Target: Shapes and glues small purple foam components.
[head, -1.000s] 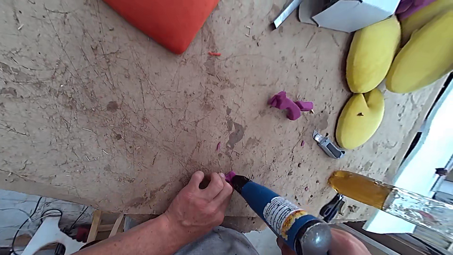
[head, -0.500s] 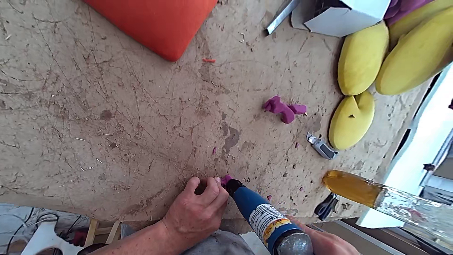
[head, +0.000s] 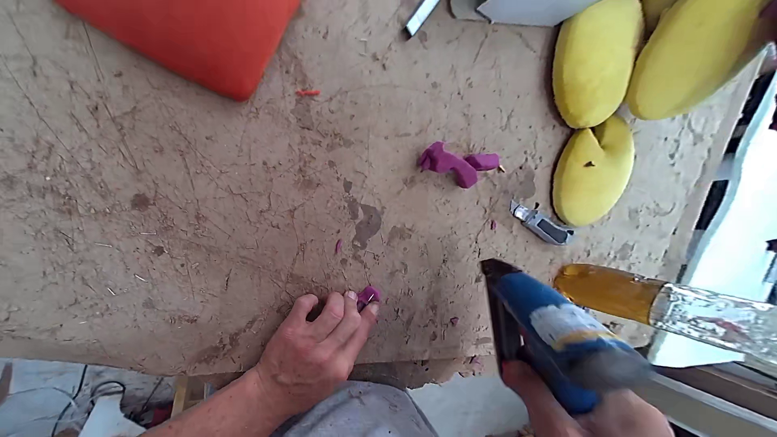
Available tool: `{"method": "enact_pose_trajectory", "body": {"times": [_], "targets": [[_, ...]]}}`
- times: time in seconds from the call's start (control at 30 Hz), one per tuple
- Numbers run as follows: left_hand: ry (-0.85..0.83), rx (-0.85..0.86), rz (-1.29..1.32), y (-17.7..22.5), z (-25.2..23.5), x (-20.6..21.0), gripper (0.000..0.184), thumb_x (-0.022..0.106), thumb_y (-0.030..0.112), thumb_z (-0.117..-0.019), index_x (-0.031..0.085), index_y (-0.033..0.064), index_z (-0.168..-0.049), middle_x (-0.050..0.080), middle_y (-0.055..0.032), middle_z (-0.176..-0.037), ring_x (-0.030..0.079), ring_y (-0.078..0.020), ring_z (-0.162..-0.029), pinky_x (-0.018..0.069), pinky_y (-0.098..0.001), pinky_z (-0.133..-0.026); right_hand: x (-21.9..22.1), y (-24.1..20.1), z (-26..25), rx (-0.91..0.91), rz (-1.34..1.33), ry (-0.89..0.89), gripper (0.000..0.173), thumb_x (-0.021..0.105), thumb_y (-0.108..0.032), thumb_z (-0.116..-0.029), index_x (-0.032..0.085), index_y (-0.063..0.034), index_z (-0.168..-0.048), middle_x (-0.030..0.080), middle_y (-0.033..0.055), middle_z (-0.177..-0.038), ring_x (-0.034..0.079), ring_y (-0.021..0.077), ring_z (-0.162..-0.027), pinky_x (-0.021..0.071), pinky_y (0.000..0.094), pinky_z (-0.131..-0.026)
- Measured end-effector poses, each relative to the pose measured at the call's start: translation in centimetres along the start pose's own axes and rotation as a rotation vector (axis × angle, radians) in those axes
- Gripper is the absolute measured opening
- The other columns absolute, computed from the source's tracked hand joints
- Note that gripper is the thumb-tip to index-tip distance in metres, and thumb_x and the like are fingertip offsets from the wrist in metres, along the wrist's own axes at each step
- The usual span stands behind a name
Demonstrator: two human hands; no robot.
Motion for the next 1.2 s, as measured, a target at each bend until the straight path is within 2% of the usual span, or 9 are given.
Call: {"method": "enact_pose_trajectory", "body": {"times": [0.17,0.3,0.37,0.47,0.6,0.83,0.97,1.13,1.2], "targets": [[0.01,-0.206,0.405,-1.4,-0.3,-1.1,0.027,0.061,0.033,-0.1004,0.075,0.0246,-0.122,0.07,0.0007,-0.122,0.064,-0.0164,-0.115,0.0542,-0.0365,-0.095,6.4,4.6,-2.6,-0.032,-0.027,0.123,0.076,0.058,-0.041,-0.0863,0.048,-0.0009,-0.15,0.069,0.0251,-0.12,0.07,0.0435,-0.101,0.0543,0.0666,-0.079],[-0.111,-0.503,1.285,-1.6,-1.4,-4.9,0.034,0.064,0.035,-0.1013,0.073,0.0134,-0.126,0.072,-0.0013,-0.117,0.068,-0.0115,-0.103,0.0588,-0.0312,-0.087,5.5,2.7,-1.0,-0.138,-0.268,0.214,0.055,0.062,-0.033,-0.0924,0.061,-0.0025,-0.138,0.066,0.0211,-0.127,0.069,0.0354,-0.104,0.0587,0.056,-0.08],[-0.122,-0.481,1.609,-0.4,-1.9,-6.3,0.041,0.063,0.036,-0.1017,0.068,0.0079,-0.132,0.071,-0.0096,-0.122,0.07,-0.016,-0.103,0.0596,-0.0328,-0.088,4.2,0.4,0.4,-0.247,-0.633,0.162,0.044,0.062,-0.028,-0.0981,0.064,-0.0019,-0.133,0.071,0.0104,-0.12,0.071,0.0187,-0.103,0.0637,0.0388,-0.083],[-0.158,-0.396,1.795,2.5,-3.0,-7.5,0.04,0.062,0.034,-0.1024,0.066,0.0091,-0.134,0.07,-0.0121,-0.124,0.07,-0.0148,-0.1,0.0588,-0.0295,-0.083,2.6,-3.4,2.2,-0.428,-1.142,0.031,0.037,0.067,-0.021,-0.0994,0.066,0.0007,-0.129,0.072,0.0093,-0.115,0.073,0.0149,-0.095,0.0651,0.033,-0.077],[-0.088,-0.234,1.678,5.8,-4.0,-8.7,0.033,0.063,0.022,-0.1024,0.068,0.0076,-0.132,0.072,-0.009,-0.122,0.071,-0.0136,-0.103,0.0599,-0.031,-0.09,1.8,-4.3,4.0,-0.517,-1.387,0.118,0.026,0.077,-0.013,-0.0922,0.073,-0.0013,-0.115,0.067,0.0082,-0.11,0.071,0.0119,-0.084,0.0657,0.0277,-0.069],[0.196,-0.077,0.885,9.4,-3.9,-11.3,0.012,0.074,0.017,-0.0949,0.074,0.0057,-0.099,0.07,-0.0045,-0.105,0.069,-0.0066,-0.095,0.0609,-0.0214,-0.082,-0.1,-2.8,7.1,-0.588,-1.294,0.239,0.023,0.074,-0.005,-0.093,0.073,0.0035,-0.115,0.072,0.012,-0.112,0.074,0.0127,-0.09,0.0668,0.0275,-0.074],[0.317,-0.081,0.808,10.7,-4.0,-12.3,0.023,0.079,0.02,-0.0914,0.063,0.0098,-0.105,0.069,-0.0024,-0.099,0.07,-0.0072,-0.082,0.0619,-0.0214,-0.07,-0.9,-2.1,7.9,-0.653,-1.227,0.261,0.03,0.075,-0.005,-0.0931,0.07,0.0034,-0.122,0.072,0.0107,-0.111,0.074,0.0127,-0.092,0.0669,0.0286,-0.078],[0.303,-0.023,0.968,11.9,-4.6,-13.9,0.033,0.072,0.017,-0.0968,0.064,0.01,-0.128,0.076,-0.0034,-0.109,0.075,-0.011,-0.09,0.0648,-0.0276,-0.079,-1.6,-1.3,8.4,-0.725,-1.267,0.307,0.025,0.074,-0.002,-0.092,0.071,0.002,-0.116,0.073,0.0104,-0.113,0.074,0.0131,-0.097,0.0664,0.029,-0.082],[0.343,0.016,0.947,12.2,-4.6,-14.4,0.022,0.071,0.014,-0.0973,0.071,0.0067,-0.118,0.075,-0.0038,-0.107,0.073,-0.0103,-0.093,0.0642,-0.0264,-0.082,-1.8,-1.3,8.7,-0.754,-1.292,0.285,0.024,0.073,-0.003,-0.0937,0.07,0.0013,-0.117,0.073,0.0093,-0.113,0.074,0.0123,-0.096,0.066,0.0287,-0.081]]}}
Point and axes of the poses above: each hand's wrist, its own z-axis away from the middle knuckle, its own x-axis out of the palm, y = z × x, the point moved 4 cm from there along -z, towards the middle knuckle
